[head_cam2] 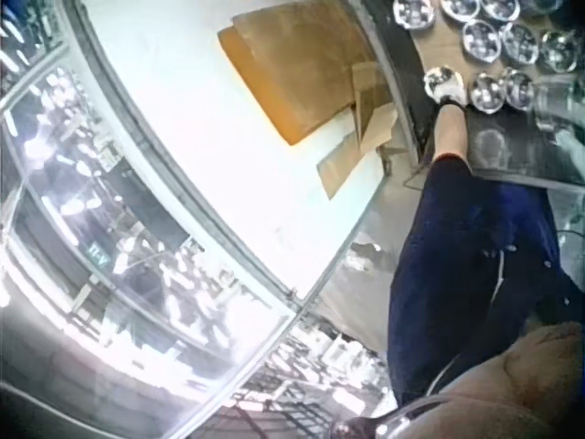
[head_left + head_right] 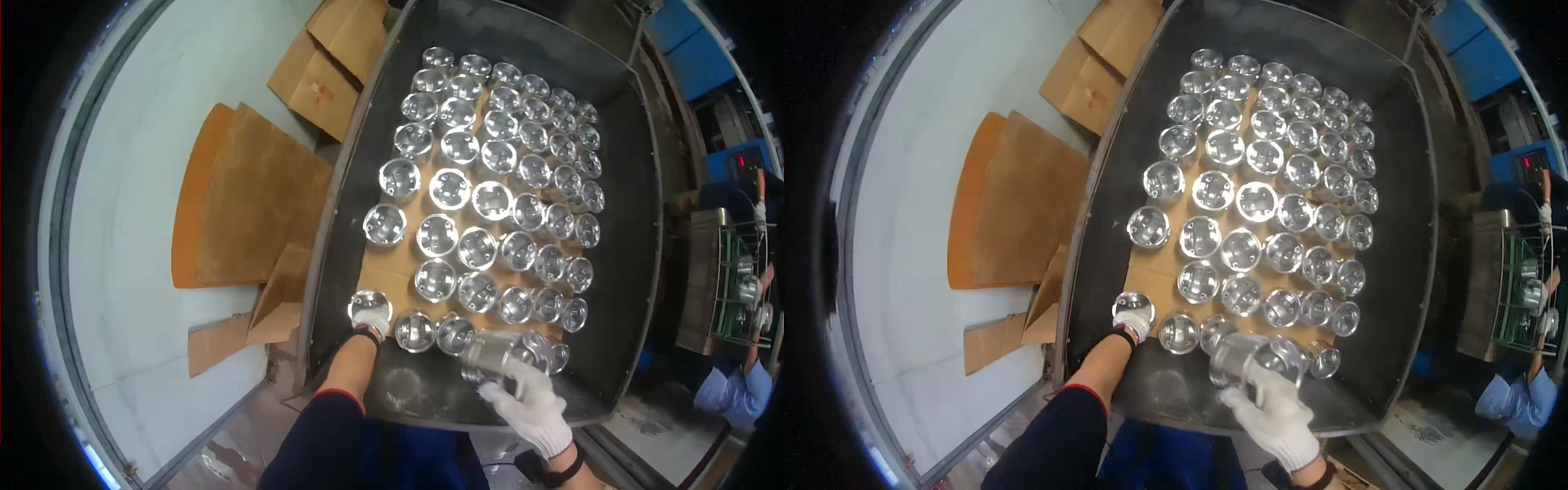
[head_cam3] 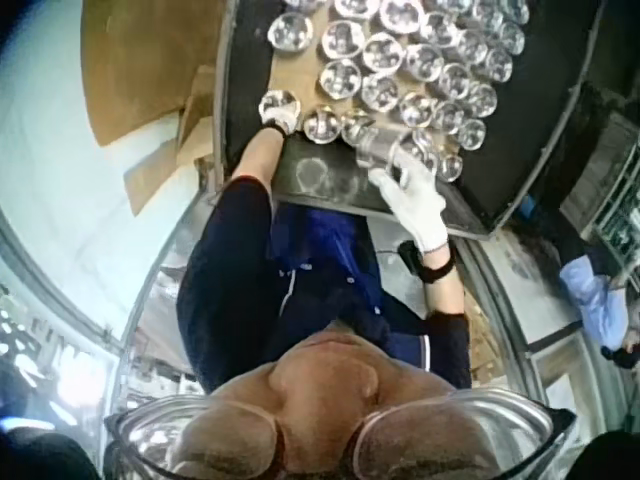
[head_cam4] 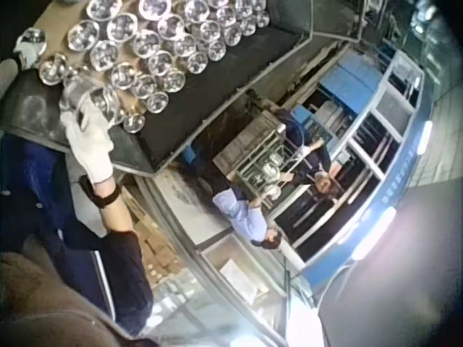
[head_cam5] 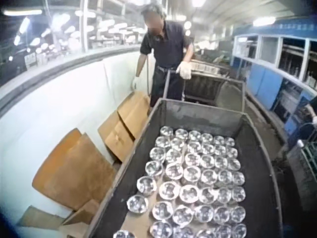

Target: Transfer metal piston-like parts from a green plastic grid to a large metal bin, layering them with cardboard.

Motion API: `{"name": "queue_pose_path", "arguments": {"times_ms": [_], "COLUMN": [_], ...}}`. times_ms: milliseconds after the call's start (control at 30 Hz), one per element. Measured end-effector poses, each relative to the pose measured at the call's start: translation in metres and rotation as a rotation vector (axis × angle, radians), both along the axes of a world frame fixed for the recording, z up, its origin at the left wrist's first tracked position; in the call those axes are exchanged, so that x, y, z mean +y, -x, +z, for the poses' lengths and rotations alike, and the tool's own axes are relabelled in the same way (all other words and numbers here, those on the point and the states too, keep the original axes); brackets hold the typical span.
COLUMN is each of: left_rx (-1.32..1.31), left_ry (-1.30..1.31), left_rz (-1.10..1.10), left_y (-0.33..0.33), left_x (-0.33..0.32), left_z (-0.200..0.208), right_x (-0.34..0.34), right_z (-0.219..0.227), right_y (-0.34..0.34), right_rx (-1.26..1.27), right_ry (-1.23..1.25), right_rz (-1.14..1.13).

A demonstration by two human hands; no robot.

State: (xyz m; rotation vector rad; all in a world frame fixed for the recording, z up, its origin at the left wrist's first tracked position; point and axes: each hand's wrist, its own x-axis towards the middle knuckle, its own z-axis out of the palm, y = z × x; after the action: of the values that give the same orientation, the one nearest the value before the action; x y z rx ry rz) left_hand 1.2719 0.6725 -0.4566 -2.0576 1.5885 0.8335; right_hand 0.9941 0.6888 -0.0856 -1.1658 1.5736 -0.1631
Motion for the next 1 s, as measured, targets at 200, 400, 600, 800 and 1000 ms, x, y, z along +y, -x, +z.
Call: {"name": "queue_pose_path", "arguments": {"times_ms": [200,400,600,800,1000], "left_rx": [-0.018,0.493,0.442,0.417,0.379], "left_ry": [0.145,-0.286,0.24,0.171,0.076], "left_rz": [-0.28,-0.488,-0.357,-0.261,-0.272], "left_y": [0.027,0.023,-0.03,-0.025,-0.018], "left_x": [0.036,0.014,0.095,0.097,0.09], "left_z": [0.029,0.22,0.259,0.27,0.265], "right_x": [-0.06,-0.095,-0.096,-0.047,-0.014], "right_z": [-0.11,-0.228,-0.316,-0.301,-0.148], "right_y": [-0.054,-0.114,-0.203,-0.202,-0.099], "right_rx": [0.118,0.13,0.294,0.416,0.083], "right_ry": [0.43,0.534,0.286,0.7,-0.151], "right_rz": [0.617,0.883,1.044,0.919,1.168]}}
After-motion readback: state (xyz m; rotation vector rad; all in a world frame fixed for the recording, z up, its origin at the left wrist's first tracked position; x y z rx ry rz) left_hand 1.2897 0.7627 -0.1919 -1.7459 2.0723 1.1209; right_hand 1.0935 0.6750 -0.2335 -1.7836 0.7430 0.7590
